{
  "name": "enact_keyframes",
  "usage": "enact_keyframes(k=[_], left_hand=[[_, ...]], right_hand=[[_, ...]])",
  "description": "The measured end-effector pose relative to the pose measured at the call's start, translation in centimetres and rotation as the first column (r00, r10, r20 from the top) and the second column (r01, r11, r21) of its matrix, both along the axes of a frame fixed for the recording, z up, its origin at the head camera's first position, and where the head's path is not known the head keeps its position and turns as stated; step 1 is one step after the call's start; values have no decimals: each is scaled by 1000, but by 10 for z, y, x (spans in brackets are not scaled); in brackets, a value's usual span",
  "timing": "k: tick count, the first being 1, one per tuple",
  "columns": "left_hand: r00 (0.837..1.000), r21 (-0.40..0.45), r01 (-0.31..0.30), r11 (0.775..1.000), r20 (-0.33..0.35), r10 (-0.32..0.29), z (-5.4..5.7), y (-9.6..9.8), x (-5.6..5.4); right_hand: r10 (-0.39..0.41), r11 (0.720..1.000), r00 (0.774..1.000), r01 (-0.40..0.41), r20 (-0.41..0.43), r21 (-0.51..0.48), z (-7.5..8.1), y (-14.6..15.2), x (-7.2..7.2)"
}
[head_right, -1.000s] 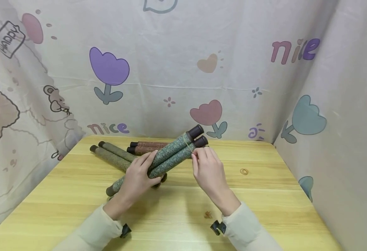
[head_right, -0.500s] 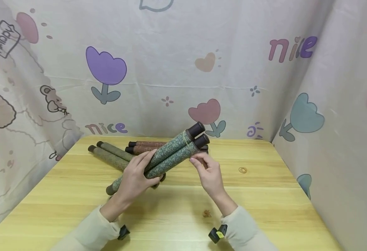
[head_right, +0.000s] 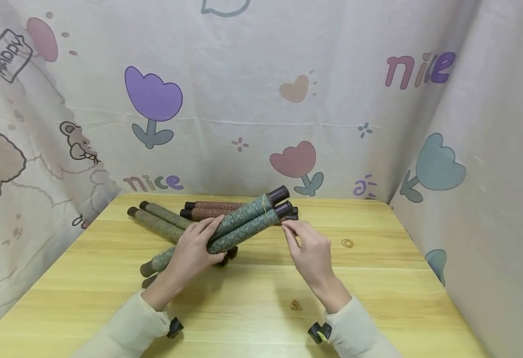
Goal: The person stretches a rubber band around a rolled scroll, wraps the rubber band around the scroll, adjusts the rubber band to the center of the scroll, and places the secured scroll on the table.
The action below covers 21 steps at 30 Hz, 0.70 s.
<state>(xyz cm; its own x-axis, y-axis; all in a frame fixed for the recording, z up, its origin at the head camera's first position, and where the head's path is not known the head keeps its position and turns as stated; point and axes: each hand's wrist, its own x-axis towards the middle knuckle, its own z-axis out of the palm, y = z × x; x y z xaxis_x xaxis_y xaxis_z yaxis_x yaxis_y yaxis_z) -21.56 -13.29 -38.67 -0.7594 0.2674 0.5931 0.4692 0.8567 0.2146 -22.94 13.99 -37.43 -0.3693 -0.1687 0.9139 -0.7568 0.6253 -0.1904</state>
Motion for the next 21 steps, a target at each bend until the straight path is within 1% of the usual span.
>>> enact_keyframes(k=[6, 12, 17, 21], left_hand=[[997, -27, 20, 999, 78, -18, -4, -3, -2], [992, -37, 46, 998, 117, -41, -5, -5, -2], [987, -55, 55, 997, 157, -46, -7, -8, -3], [985, -93, 64, 994, 169, -48, -8, -11, -2]], right_hand=[[7, 994, 1000, -8, 19, 109, -5, 14, -7], [-1, 985, 997, -12, 77, 173, -7, 24, -11], [-15, 976, 998, 2, 59, 217, -7, 31, -13], [-9, 966, 997, -11, 76, 259, -7, 35, -13]])
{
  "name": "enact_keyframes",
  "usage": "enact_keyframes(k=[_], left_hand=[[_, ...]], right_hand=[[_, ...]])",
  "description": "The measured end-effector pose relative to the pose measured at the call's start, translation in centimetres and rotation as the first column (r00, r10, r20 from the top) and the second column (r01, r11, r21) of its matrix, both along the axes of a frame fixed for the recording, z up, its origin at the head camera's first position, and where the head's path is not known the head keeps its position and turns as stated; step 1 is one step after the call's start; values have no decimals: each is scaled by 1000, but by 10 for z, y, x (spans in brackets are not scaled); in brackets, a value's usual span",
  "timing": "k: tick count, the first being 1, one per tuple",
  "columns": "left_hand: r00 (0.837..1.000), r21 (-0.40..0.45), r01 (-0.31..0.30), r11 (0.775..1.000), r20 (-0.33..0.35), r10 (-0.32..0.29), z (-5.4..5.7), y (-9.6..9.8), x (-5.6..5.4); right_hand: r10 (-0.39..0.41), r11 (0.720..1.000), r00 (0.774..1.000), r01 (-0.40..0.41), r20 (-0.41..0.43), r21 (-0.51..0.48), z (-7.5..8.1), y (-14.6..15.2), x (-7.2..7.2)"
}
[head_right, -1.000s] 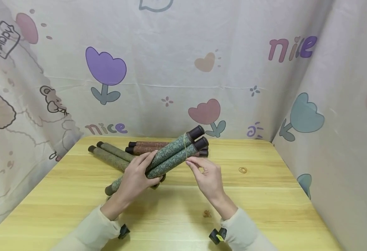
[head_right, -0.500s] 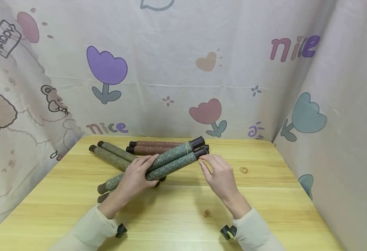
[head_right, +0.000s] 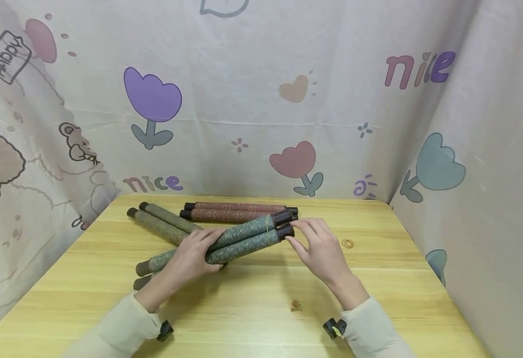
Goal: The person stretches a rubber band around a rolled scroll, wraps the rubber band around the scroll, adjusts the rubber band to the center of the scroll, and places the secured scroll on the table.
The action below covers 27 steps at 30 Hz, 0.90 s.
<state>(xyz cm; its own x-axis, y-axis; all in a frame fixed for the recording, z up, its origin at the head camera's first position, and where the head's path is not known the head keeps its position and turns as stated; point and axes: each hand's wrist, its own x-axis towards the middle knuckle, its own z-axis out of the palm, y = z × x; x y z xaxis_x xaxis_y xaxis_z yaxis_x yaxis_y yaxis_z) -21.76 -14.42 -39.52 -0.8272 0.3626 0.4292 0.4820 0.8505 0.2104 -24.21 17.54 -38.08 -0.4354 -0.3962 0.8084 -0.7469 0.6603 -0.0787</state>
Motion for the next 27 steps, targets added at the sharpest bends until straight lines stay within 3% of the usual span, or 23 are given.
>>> enact_keyframes(k=[4, 12, 18, 23, 27], left_hand=[[1000, -42, 19, 999, 7, -19, -3, -2, 0], [994, -96, 70, 993, 86, -62, -7, -1, 1], [990, -121, 116, 986, 95, -105, -9, 0, 1], [987, -132, 136, 982, 109, -122, -10, 0, 1], [984, -153, 151, 977, 116, -134, -11, 0, 1]], right_hand=[[26, 996, 999, -28, 23, 82, -2, 4, -2], [45, 972, 997, -59, 67, 225, -12, 8, -6], [-43, 947, 986, -11, 160, 322, -16, 7, -4], [-131, 914, 958, 17, 255, 405, -18, 3, 0], [-157, 889, 950, 16, 270, 458, -23, -3, 1]])
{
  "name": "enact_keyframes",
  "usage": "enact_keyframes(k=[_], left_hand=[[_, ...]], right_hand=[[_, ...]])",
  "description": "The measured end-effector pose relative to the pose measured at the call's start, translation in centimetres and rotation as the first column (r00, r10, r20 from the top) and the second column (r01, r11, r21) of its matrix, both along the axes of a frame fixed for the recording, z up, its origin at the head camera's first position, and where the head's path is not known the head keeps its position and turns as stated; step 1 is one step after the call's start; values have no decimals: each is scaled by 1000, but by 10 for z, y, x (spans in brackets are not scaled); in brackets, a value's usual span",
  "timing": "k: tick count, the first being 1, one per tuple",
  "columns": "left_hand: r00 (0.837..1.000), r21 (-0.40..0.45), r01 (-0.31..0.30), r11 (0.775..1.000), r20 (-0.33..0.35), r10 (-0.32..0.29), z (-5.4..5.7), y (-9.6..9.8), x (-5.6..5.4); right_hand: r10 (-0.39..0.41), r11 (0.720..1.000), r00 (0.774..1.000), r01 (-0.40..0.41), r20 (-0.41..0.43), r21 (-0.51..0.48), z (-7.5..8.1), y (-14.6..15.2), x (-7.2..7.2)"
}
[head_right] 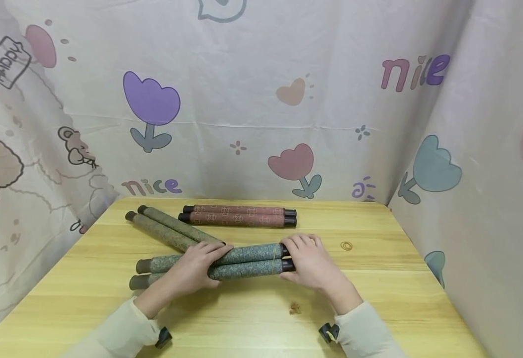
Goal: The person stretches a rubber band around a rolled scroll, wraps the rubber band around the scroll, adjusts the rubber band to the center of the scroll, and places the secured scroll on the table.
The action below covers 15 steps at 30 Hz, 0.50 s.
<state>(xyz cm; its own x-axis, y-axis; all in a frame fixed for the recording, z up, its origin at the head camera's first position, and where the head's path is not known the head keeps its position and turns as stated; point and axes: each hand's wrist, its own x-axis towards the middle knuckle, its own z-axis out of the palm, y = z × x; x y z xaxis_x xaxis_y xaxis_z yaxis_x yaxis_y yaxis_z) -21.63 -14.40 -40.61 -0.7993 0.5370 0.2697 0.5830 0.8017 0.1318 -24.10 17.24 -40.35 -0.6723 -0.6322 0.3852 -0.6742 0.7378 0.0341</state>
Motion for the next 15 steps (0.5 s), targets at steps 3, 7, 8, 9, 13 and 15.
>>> enact_keyframes(k=[3, 7, 8, 9, 13, 15], left_hand=[[1000, -10, 9, 1000, 16, -9, -1, 0, -1], [998, 1, 24, 1000, 61, -24, -2, -2, -1], [997, 2, 27, 1000, 71, -27, -2, -2, -2], [996, 4, 30, 1000, 78, -30, -2, -3, -2], [994, 14, 44, 999, 95, -45, 0, -4, -3], [993, 21, 48, 999, 103, -50, 0, -5, -3]], right_hand=[[12, 999, 1000, -12, -12, 37, -5, -4, 0], [31, 998, 999, -30, -34, 50, -11, -7, 0], [36, 998, 999, -34, -38, 49, -12, -7, 0], [40, 998, 998, -38, -45, 50, -13, -7, -1], [51, 998, 997, -50, -56, 34, -17, -7, -3], [55, 998, 997, -54, -58, 23, -19, -7, -5]])
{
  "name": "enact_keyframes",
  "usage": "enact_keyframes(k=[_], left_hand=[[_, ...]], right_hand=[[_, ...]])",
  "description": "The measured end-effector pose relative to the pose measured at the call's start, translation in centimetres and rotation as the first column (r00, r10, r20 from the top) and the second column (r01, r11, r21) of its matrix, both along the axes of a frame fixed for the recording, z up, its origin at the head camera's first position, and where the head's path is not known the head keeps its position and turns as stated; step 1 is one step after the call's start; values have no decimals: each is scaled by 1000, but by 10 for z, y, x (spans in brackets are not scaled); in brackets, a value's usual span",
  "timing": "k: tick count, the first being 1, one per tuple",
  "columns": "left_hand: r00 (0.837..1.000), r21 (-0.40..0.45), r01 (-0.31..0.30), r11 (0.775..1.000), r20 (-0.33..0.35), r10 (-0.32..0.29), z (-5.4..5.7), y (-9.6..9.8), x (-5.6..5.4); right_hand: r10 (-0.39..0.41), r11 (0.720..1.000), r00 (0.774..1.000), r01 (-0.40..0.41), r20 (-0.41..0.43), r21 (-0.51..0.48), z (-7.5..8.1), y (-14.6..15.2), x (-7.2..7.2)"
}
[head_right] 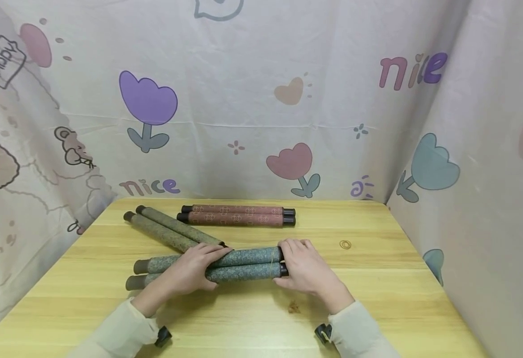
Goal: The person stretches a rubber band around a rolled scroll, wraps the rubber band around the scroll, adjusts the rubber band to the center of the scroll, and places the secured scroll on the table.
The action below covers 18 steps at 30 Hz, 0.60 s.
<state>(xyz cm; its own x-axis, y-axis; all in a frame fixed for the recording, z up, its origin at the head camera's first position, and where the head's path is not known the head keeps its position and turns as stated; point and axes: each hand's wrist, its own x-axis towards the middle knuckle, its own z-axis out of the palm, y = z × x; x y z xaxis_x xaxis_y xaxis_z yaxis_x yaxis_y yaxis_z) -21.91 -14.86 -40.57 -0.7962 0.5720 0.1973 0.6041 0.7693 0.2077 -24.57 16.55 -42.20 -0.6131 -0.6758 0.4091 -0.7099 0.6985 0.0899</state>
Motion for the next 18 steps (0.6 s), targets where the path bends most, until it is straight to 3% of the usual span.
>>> enact_keyframes(k=[7, 18], left_hand=[[1000, -20, 23, 1000, -1, -23, -2, 1, 1], [997, -22, 70, 997, -15, -71, 0, 5, 5]], right_hand=[[23, 999, 1000, -23, 5, 36, -3, -1, 1], [76, 992, 997, -75, -6, 97, 3, -13, 13]])
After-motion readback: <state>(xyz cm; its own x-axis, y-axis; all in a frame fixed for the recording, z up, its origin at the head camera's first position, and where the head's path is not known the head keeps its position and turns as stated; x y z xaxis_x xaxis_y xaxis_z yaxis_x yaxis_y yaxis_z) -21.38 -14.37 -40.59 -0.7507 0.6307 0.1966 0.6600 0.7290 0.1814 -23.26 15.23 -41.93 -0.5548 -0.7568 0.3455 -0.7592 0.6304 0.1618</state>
